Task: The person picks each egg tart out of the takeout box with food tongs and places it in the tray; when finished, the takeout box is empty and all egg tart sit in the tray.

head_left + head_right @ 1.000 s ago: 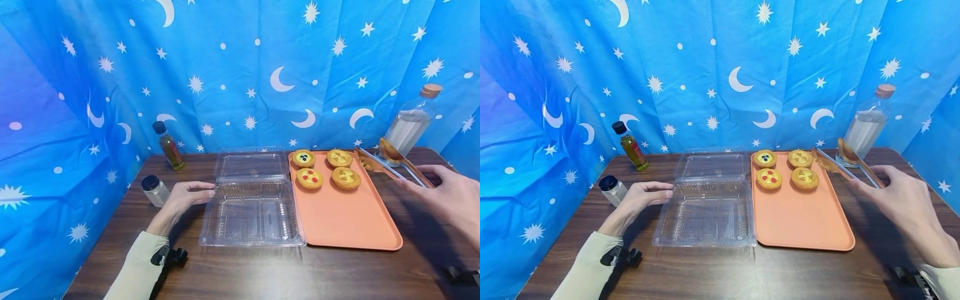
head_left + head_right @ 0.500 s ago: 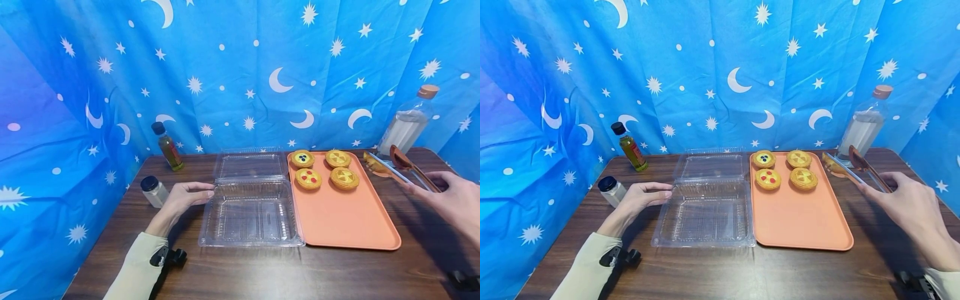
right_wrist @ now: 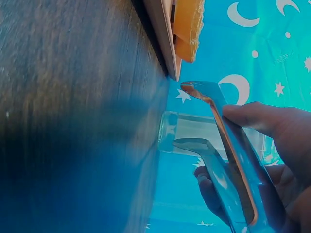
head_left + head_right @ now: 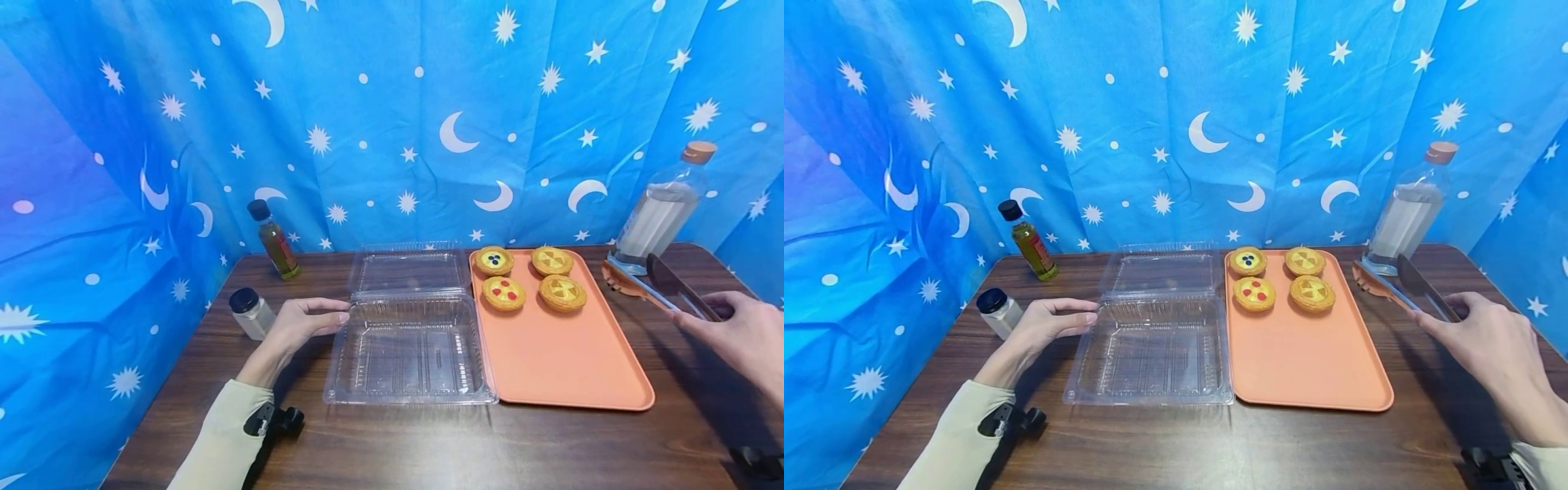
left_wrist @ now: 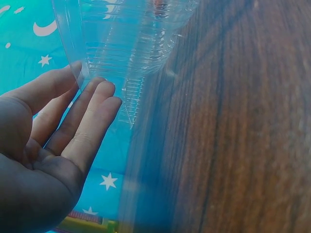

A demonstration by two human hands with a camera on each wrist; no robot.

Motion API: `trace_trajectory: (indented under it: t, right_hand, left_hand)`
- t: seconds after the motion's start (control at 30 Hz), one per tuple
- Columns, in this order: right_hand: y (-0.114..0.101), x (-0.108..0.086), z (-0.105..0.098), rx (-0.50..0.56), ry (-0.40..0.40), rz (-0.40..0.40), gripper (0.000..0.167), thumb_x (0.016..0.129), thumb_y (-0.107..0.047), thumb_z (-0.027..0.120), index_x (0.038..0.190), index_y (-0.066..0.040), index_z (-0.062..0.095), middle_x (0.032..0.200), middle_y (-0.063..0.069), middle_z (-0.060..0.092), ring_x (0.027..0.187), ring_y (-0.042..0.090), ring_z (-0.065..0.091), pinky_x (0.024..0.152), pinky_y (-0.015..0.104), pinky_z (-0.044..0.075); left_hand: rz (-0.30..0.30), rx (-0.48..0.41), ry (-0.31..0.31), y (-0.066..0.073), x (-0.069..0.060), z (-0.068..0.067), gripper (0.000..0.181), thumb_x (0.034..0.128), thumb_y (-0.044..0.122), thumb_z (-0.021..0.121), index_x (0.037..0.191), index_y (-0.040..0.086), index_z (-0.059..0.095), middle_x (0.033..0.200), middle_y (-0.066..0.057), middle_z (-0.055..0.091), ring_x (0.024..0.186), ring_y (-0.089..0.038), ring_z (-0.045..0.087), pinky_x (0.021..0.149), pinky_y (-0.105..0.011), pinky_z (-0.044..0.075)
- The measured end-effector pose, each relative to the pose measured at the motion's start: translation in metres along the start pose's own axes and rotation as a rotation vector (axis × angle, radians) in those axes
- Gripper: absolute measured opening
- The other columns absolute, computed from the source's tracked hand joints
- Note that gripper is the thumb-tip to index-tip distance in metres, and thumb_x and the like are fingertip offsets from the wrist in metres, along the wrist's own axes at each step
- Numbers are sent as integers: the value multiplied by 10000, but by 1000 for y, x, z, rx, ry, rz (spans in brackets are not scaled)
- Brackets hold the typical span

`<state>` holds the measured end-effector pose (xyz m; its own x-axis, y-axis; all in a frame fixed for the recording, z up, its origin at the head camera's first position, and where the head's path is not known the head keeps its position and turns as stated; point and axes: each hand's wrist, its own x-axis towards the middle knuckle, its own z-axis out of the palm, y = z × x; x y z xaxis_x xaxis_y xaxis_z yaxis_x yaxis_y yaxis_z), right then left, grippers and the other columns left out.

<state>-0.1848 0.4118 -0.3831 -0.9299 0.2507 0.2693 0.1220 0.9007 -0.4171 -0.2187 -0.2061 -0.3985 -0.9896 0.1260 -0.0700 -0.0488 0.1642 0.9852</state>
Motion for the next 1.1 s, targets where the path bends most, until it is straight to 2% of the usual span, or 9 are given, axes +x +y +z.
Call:
trace_trajectory:
  t: [0.17,0.3,0.5,0.73,0.97,1.1]
  right_hand:
    - [-2,1,-4,-30,-27,31,679,910,-289,776,1161,262,467,898,422,580,819,554,573,596,507,466]
    - [1,4,-2,-59,-44,40,713,916,-329,776,1152,266,462,836,387,581,771,519,574,576,477,456]
    - [7,5,5,-123,-49,42,739,907,-371,782,1129,262,472,953,449,575,851,599,576,738,641,457]
    - [6,4,6,-147,-84,45,806,890,-426,797,1128,271,471,954,453,576,812,600,591,664,635,489]
    - [4,5,12,-150,-181,115,840,914,-385,792,1167,309,391,913,437,540,832,591,576,696,659,509]
    - [3,5,14,-146,-206,120,847,916,-357,791,1166,334,369,905,443,530,829,587,570,705,662,526]
  left_hand:
    - [-21,17,12,1,0,1,297,943,71,817,1213,-45,768,1141,-164,778,1013,-232,771,921,-367,628]
    - [-24,30,16,1,-1,0,299,944,79,818,1213,-43,768,1145,-165,777,1016,-232,771,953,-409,614]
    - [-21,29,13,0,-1,0,304,945,78,817,1217,-47,765,1151,-169,775,1017,-232,771,953,-409,614]
    - [-15,41,8,0,-1,0,304,951,93,815,1219,-41,766,1152,-163,777,1022,-233,770,938,-389,621]
    - [-19,36,5,0,0,0,315,948,93,820,1226,-43,762,1170,-167,771,1026,-230,768,930,-376,623]
    - [-18,32,8,-1,1,1,314,946,92,821,1224,-40,763,1176,-170,769,1024,-230,768,920,-366,627]
